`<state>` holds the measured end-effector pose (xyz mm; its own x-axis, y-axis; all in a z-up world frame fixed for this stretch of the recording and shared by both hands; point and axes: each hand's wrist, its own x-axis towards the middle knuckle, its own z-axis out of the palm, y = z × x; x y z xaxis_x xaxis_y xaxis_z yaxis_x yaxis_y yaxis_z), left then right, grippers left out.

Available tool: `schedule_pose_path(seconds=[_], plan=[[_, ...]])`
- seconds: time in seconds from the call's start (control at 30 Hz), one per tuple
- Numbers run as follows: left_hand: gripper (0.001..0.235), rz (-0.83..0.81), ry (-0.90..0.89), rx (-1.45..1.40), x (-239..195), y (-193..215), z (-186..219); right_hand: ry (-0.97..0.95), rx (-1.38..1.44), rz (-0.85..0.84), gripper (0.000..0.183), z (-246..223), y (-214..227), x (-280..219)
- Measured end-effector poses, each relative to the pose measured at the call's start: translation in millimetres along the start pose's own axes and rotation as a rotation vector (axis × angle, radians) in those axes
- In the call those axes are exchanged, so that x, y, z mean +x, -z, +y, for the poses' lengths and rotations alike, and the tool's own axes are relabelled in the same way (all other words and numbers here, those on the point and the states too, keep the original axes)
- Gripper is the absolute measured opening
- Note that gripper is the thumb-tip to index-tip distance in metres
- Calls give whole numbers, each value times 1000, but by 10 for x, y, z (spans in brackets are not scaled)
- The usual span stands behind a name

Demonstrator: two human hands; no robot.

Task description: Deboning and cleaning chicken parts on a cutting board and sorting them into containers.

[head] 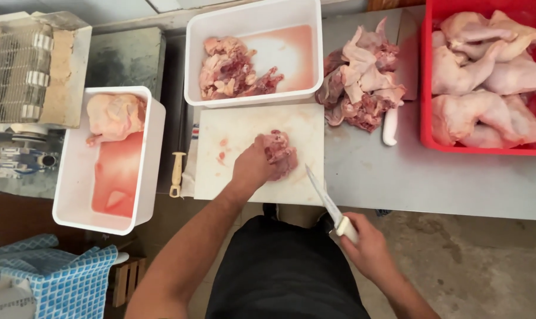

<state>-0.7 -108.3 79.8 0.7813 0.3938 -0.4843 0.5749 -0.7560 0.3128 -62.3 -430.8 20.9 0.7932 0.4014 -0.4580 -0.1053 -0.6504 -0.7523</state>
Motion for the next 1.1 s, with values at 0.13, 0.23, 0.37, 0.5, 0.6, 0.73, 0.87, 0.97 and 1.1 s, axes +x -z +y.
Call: schedule_pose_path(seconds=[0.13, 0.23, 0.37, 0.5, 0.6, 0.73, 0.87, 0.97, 1.1], plan=[[102, -44, 89, 51, 53, 3, 4, 43, 142, -112, 40, -7, -253, 76], [72, -77, 146, 78, -34, 202, 168, -120, 288, -264, 37, -97, -408, 146], [79, -209, 174, 53, -92, 337, 191, -197, 494, -337, 27, -409, -532, 266], [58, -156, -1, -50, -129, 323, -3, -34, 442, -302, 32, -768, -526, 332], [53, -153, -14, -80, -216, 363, -31, -48, 504, -283, 32, -849, -629, 348], [52, -172, -48, -82, -171, 383, -72, -55, 528, -252, 34, -1101, -686, 408], [39, -72, -68, -90, -108, 274, -172, -84, 602, -224, 34, -1304, -784, 482], [38, 2, -98, -127, -78, 113, -320, -158, 651, -213, 32, -1453, -803, 453], [27, 461, -469, -88, 77, -458, -664, -135, 593, -161, 34, -1655, -775, 640]])
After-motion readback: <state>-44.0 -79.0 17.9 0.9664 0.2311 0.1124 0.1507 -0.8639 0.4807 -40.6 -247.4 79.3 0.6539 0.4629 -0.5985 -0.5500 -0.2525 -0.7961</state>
